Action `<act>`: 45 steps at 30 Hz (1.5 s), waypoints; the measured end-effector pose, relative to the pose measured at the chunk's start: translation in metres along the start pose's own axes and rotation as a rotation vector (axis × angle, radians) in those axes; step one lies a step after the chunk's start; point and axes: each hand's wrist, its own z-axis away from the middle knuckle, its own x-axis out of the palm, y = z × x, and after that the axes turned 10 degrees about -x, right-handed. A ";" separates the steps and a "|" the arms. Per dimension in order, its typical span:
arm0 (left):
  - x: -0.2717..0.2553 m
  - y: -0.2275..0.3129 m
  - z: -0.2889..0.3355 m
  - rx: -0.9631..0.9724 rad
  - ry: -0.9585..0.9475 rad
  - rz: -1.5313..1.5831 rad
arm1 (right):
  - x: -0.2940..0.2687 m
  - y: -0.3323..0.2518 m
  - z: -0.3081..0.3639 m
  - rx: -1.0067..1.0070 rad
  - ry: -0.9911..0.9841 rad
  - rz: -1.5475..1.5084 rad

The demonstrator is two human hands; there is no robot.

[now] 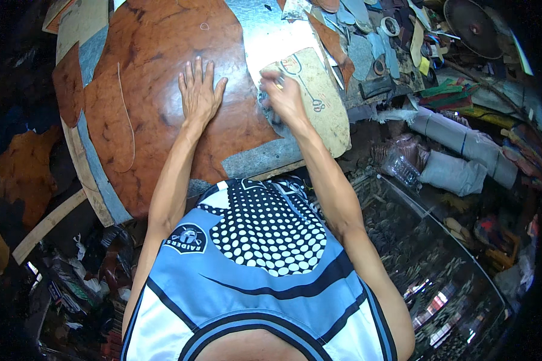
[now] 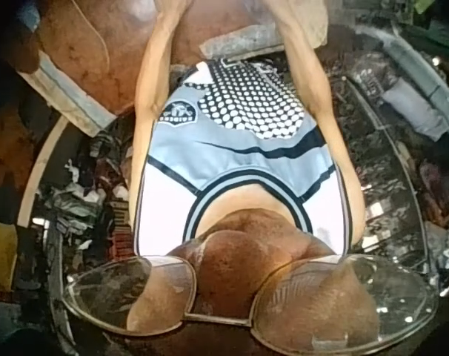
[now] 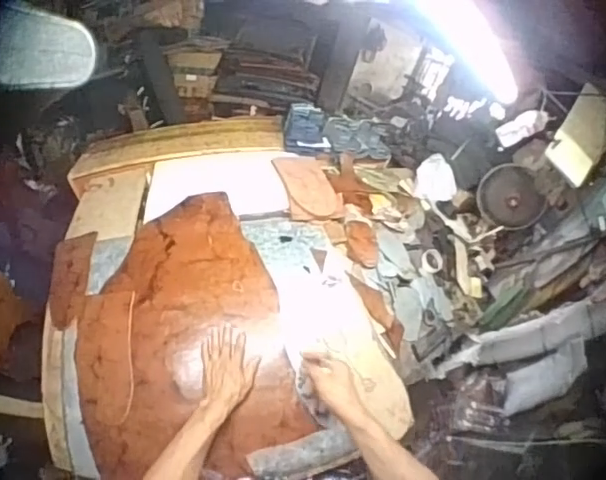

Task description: Cutting leather pieces for shoes using metal templates and a knife.

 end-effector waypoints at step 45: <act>-0.008 0.069 0.067 0.268 -0.276 -0.190 | -0.160 0.054 0.103 0.219 0.178 1.078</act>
